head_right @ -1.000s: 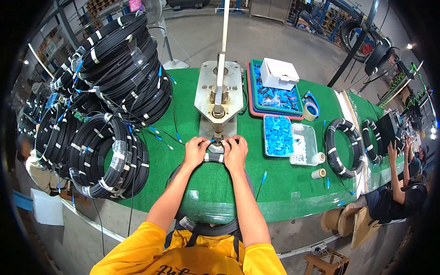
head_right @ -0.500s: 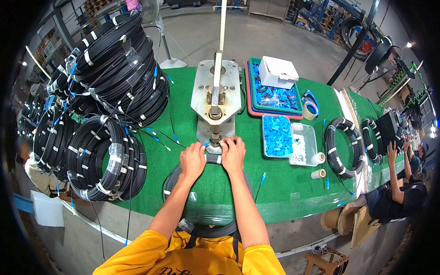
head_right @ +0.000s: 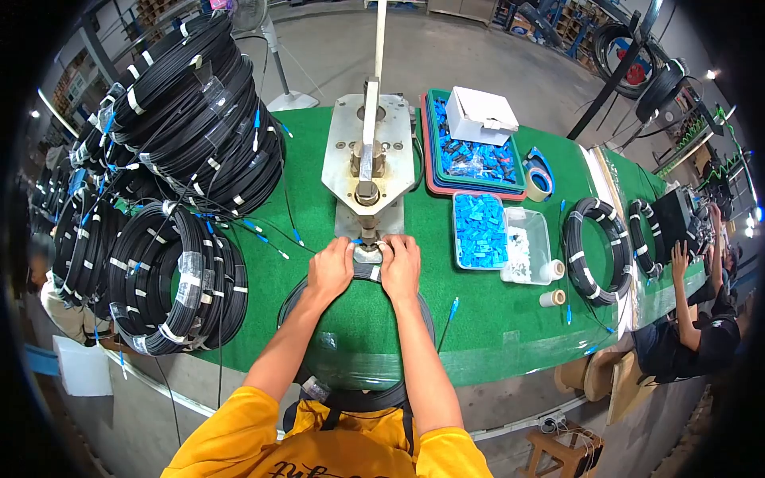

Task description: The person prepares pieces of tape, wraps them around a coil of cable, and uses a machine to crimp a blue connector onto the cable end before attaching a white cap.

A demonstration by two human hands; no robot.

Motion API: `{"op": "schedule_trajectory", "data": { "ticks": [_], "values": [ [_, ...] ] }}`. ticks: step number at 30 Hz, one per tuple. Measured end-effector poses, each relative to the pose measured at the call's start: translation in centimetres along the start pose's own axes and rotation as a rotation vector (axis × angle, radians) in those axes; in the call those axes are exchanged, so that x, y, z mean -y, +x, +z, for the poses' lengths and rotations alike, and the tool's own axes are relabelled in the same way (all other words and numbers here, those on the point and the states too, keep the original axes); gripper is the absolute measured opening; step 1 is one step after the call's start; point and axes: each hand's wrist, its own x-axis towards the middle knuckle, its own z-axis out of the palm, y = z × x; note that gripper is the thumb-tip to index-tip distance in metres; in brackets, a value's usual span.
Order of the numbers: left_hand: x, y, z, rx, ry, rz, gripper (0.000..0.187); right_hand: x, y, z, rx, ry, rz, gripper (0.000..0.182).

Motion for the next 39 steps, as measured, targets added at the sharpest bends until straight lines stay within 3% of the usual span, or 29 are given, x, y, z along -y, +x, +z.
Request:
{"op": "schedule_trajectory", "data": {
  "ticks": [7,16,22,30,39],
  "values": [
    [0.8,0.6,-0.5,-0.038,-0.119,0.005,0.025,0.0,0.0,0.3,-0.005,0.002,-0.027,0.012],
    [0.0,1.3,0.2,-0.147,-0.106,-0.163,0.031,0.4,-0.2,0.2,0.007,-0.019,-0.023,0.012],
    [0.7,2.1,0.2,-0.184,-0.164,-0.031,0.029,-0.1,-0.3,0.6,-0.003,-0.024,-0.011,0.012],
    [0.6,1.0,-0.4,-0.085,-0.144,-0.096,0.029,-0.3,-0.3,0.9,-0.034,-0.015,0.004,0.013],
    [0.8,0.9,-0.8,-0.026,-0.322,-0.132,0.028,-0.8,-0.2,0.8,-0.010,-0.003,0.004,0.013]
  ]
}}
